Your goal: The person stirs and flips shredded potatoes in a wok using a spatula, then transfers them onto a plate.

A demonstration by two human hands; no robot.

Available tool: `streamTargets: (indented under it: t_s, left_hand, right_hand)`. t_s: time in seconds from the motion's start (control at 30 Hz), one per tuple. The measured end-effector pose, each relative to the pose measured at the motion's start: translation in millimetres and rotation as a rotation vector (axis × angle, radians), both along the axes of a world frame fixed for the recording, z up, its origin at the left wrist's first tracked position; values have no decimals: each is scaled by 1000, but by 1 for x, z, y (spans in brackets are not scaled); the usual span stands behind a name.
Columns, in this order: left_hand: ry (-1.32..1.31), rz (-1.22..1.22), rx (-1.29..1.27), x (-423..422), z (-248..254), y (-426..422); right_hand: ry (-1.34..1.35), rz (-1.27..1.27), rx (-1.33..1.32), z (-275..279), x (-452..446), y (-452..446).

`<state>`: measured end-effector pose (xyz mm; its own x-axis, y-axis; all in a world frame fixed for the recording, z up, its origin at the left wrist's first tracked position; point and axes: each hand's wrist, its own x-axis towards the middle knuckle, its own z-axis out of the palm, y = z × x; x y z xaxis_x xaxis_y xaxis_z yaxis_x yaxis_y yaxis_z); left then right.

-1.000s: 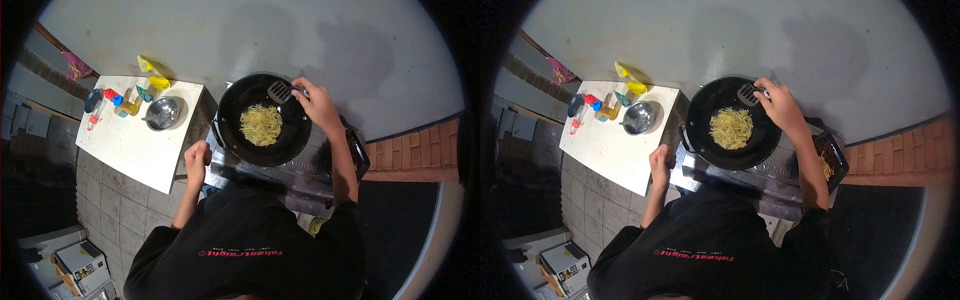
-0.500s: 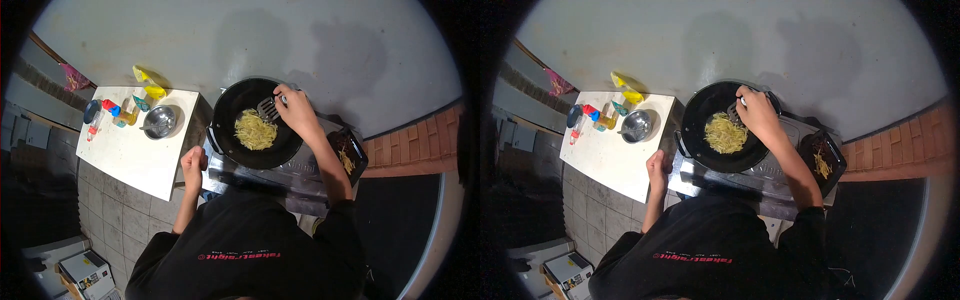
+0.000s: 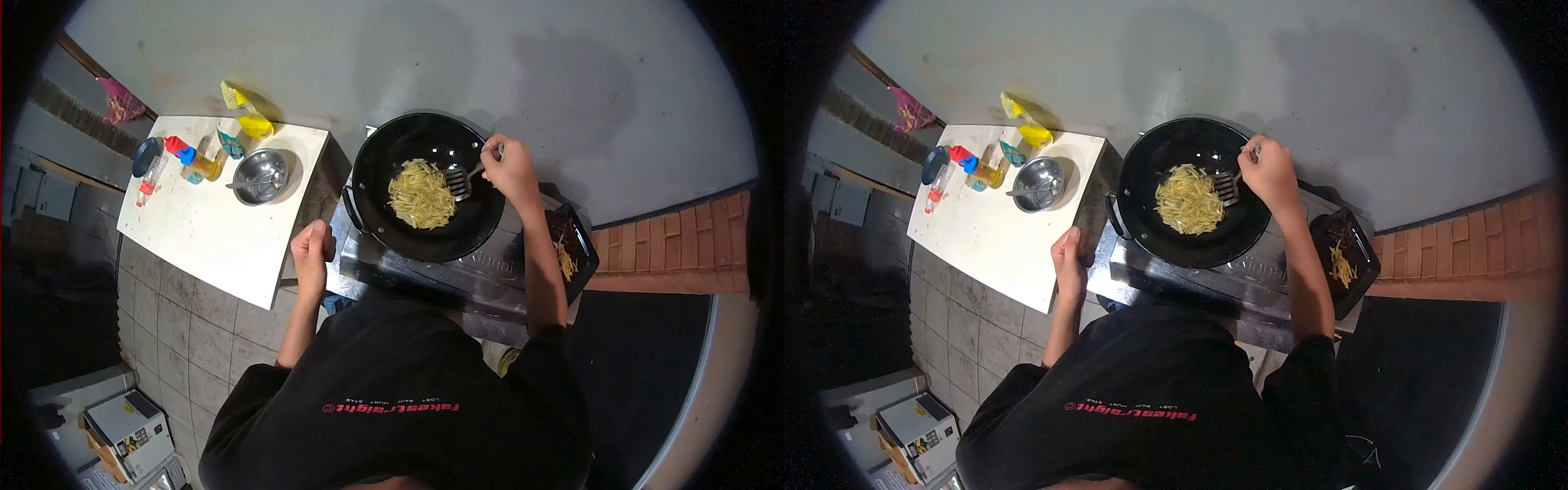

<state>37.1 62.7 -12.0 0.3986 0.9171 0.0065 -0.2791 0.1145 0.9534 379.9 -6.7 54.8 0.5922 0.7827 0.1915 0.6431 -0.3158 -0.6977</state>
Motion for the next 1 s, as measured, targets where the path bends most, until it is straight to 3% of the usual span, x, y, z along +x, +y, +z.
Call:
streamTargets:
  t_s: [0.1, 0.33, 0.4, 0.57, 0.63, 0.87, 0.97, 1.0]
  left_hand:
    - [18, 13, -9, -2, 0, -1]
    - [4, 23, -26, -1, 5, -4]
    - [-2, -3, -14, 2, 4, -4]
    - [47, -27, -26, 11, 4, -6]
    - [51, -36, -22, 14, 4, -7]
    - [58, -72, -8, 22, 9, -10]
    - [57, -75, -12, 23, 9, -10]
    - [51, -77, -13, 22, 9, -10]
  right_hand:
    - [244, 10, -4, -2, -15, -7]
    - [304, 135, 179, -15, -68, -52]
    - [-26, 290, 258, -5, -83, -67]
    - [4, 320, 157, -1, -103, -99]
    - [-121, 308, 248, -4, -106, -106]
    - [-134, 250, 282, -2, -120, -117]
    - [-73, 232, 352, -15, -121, -113]
    - [58, 145, 395, -26, -119, -111]
